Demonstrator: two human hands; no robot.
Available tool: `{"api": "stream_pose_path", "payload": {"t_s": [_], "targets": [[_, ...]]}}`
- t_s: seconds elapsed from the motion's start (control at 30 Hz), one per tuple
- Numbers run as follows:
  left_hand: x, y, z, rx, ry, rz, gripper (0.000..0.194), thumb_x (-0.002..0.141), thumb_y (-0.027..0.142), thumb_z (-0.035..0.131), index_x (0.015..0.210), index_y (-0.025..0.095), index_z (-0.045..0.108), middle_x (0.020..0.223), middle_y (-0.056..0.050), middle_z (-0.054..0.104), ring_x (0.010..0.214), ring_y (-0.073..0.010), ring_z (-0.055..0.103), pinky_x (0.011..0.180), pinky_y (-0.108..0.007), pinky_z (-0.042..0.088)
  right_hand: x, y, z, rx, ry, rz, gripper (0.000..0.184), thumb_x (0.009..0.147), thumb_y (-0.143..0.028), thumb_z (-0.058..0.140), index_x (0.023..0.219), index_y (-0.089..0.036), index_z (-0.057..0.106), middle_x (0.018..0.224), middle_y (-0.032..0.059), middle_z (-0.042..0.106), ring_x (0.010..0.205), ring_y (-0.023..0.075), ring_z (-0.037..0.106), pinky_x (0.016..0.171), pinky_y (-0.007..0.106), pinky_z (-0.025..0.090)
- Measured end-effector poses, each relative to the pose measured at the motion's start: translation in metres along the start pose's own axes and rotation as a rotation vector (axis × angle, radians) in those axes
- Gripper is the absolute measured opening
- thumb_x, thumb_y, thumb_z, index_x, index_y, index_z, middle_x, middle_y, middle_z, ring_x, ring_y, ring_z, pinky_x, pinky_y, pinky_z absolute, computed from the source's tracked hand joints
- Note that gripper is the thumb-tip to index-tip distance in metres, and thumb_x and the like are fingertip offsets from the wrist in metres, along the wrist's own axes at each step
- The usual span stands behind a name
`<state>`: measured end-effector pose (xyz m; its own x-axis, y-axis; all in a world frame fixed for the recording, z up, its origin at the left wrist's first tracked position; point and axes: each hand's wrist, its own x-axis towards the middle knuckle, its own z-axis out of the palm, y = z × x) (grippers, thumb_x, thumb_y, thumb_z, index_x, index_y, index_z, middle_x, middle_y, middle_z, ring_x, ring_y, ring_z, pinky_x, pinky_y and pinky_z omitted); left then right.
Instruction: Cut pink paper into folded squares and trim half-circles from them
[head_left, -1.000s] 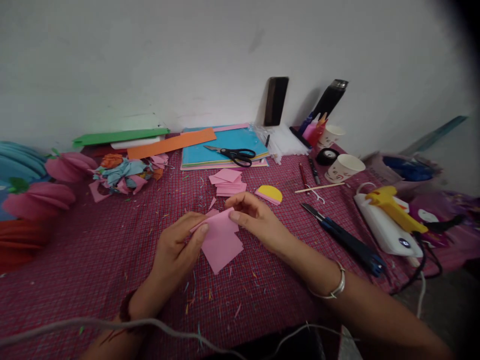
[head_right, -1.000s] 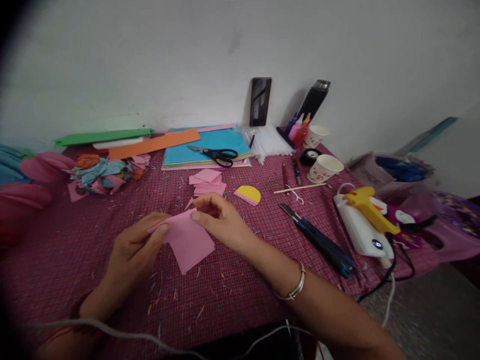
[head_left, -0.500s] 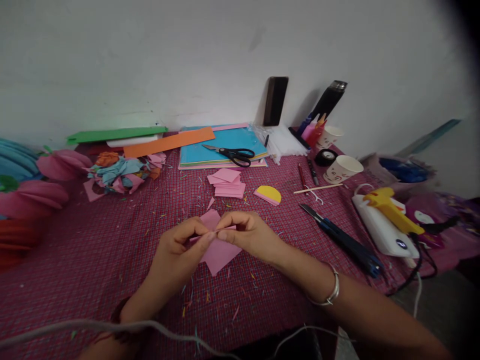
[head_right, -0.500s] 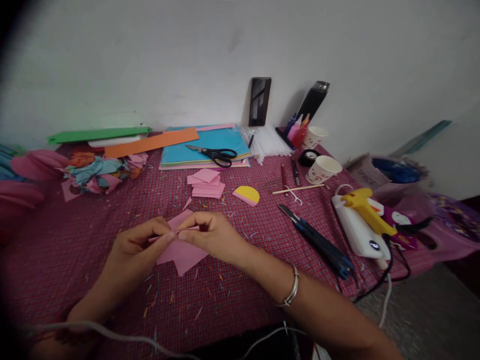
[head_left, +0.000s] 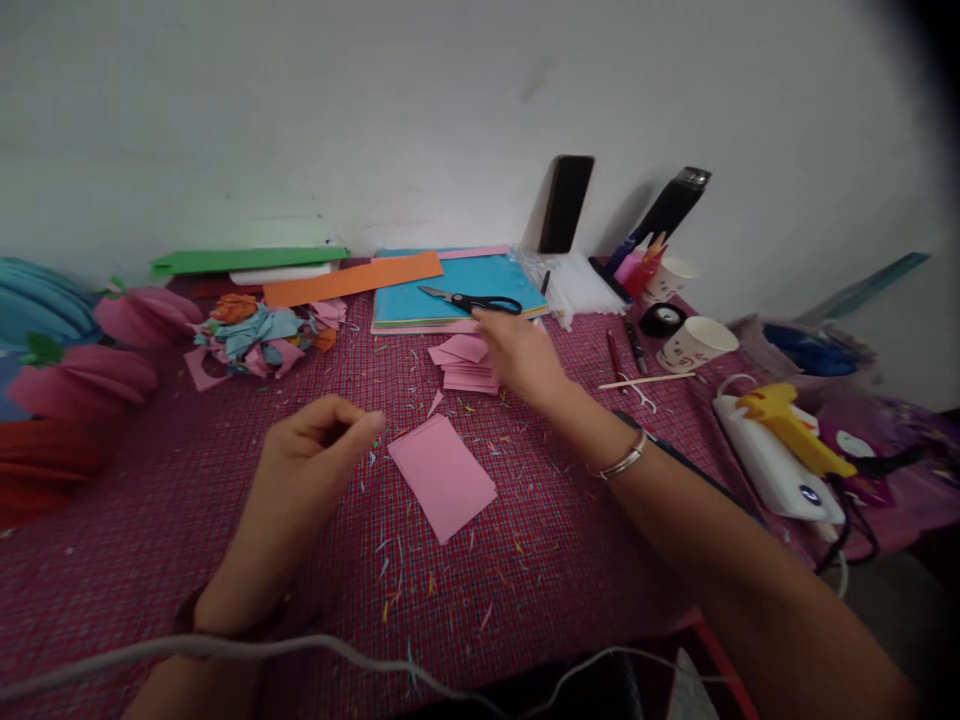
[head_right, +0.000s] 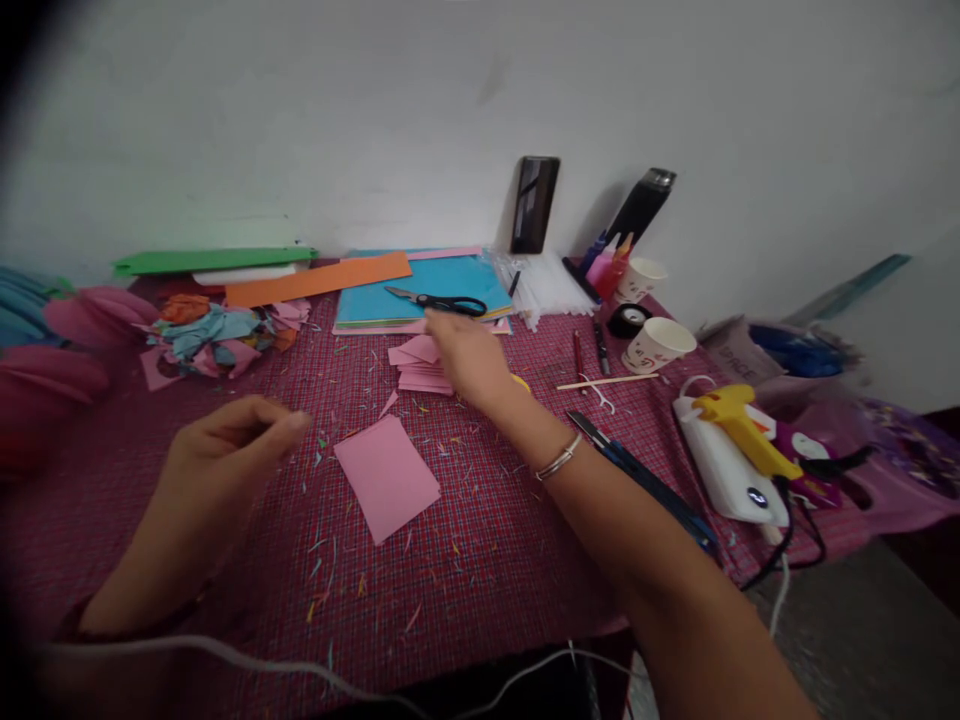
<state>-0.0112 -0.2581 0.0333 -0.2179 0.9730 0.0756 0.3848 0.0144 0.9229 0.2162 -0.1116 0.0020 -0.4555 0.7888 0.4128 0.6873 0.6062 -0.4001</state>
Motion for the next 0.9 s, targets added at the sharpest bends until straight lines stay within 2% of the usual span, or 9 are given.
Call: {"api": "stream_pose_path", "payload": {"t_s": [0.07, 0.1, 0.2, 0.27, 0.43, 0.63, 0.7, 0.8, 0.9], "targets": [[0.002, -0.003, 0.004, 0.136, -0.162, 0.050, 0.021, 0.080, 0.033, 0.059, 0.063, 0.020, 0.057, 0.060, 0.003, 0.054, 0.058, -0.0128, 0.048, 0.053, -0.025, 0.037, 0.000, 0.003, 0.010, -0.149, -0.268, -0.088, 0.022, 0.096, -0.024, 0.045, 0.104, -0.014, 0.063, 0.112, 0.0162, 0.068, 0.105, 0.0283, 0.062, 0.093, 0.045, 0.045], [0.004, -0.006, 0.006, 0.199, -0.236, 0.080, 0.019, 0.080, 0.031, 0.058, 0.065, 0.020, 0.059, 0.062, 0.002, 0.058, 0.060, -0.0139, 0.052, 0.055, -0.026, 0.039, -0.003, 0.003, 0.012, -0.189, -0.342, -0.119, 0.022, 0.096, -0.024, 0.048, 0.106, -0.012, 0.063, 0.114, 0.0171, 0.067, 0.106, 0.0292, 0.062, 0.095, 0.046, 0.044], [0.006, -0.014, 0.012, 0.338, -0.389, 0.213, 0.015, 0.082, 0.026, 0.053, 0.072, 0.019, 0.062, 0.073, -0.001, 0.065, 0.070, -0.0172, 0.059, 0.065, -0.030, 0.044, -0.018, -0.009, 0.006, -0.194, -0.290, -0.137, 0.026, 0.094, -0.023, 0.051, 0.115, -0.013, 0.062, 0.122, 0.0159, 0.064, 0.114, 0.0298, 0.057, 0.102, 0.048, 0.039], [0.006, -0.021, 0.015, 0.410, -0.431, 0.318, 0.014, 0.083, 0.022, 0.051, 0.082, 0.018, 0.064, 0.083, -0.004, 0.067, 0.080, -0.0193, 0.061, 0.075, -0.034, 0.047, -0.032, -0.024, -0.002, -0.085, -0.217, -0.088, 0.028, 0.093, -0.021, 0.050, 0.118, -0.016, 0.061, 0.120, 0.0127, 0.065, 0.113, 0.0273, 0.057, 0.099, 0.044, 0.042], [0.004, -0.034, 0.021, 0.607, -0.501, 0.489, 0.026, 0.080, 0.015, 0.054, 0.104, 0.015, 0.065, 0.113, -0.012, 0.063, 0.106, -0.0261, 0.056, 0.095, -0.043, 0.044, -0.064, -0.051, -0.005, 0.319, -0.328, 0.159, 0.027, 0.086, -0.016, 0.054, 0.111, -0.016, 0.063, 0.096, 0.0076, 0.071, 0.084, 0.0191, 0.064, 0.074, 0.033, 0.050], [0.003, -0.033, 0.018, 0.690, -0.601, 0.479, 0.034, 0.078, 0.021, 0.064, 0.112, 0.013, 0.064, 0.121, -0.014, 0.060, 0.112, -0.0278, 0.053, 0.099, -0.043, 0.043, -0.070, -0.053, 0.006, 0.793, -0.454, 0.362, 0.019, 0.086, -0.014, 0.051, 0.101, -0.017, 0.061, 0.082, 0.0020, 0.063, 0.069, 0.0126, 0.059, 0.061, 0.026, 0.050], [0.003, -0.032, 0.017, 0.707, -0.611, 0.463, 0.045, 0.074, 0.025, 0.070, 0.117, 0.013, 0.062, 0.125, -0.014, 0.059, 0.115, -0.0284, 0.053, 0.101, -0.043, 0.042, -0.071, -0.053, 0.004, 0.951, -0.495, 0.463, 0.018, 0.087, -0.015, 0.051, 0.103, -0.017, 0.059, 0.080, 0.0009, 0.060, 0.067, 0.0115, 0.058, 0.060, 0.026, 0.051], [0.001, -0.032, 0.020, 0.744, -0.617, 0.458, 0.078, 0.063, 0.035, 0.080, 0.132, 0.014, 0.051, 0.137, -0.017, 0.052, 0.123, -0.0325, 0.049, 0.103, -0.047, 0.040, -0.072, -0.054, 0.000, 1.084, -0.535, 0.547, 0.018, 0.088, -0.017, 0.052, 0.105, -0.017, 0.059, 0.080, 0.0008, 0.060, 0.069, 0.0118, 0.058, 0.064, 0.027, 0.052], [-0.002, -0.032, 0.025, 0.792, -0.609, 0.461, 0.111, 0.051, 0.046, 0.086, 0.145, 0.014, 0.036, 0.148, -0.023, 0.040, 0.132, -0.0389, 0.040, 0.106, -0.053, 0.036, -0.073, -0.055, -0.004, 1.064, -0.418, 0.511, 0.017, 0.085, -0.015, 0.056, 0.101, -0.018, 0.062, 0.092, 0.0030, 0.064, 0.082, 0.0136, 0.060, 0.079, 0.031, 0.051]]}}
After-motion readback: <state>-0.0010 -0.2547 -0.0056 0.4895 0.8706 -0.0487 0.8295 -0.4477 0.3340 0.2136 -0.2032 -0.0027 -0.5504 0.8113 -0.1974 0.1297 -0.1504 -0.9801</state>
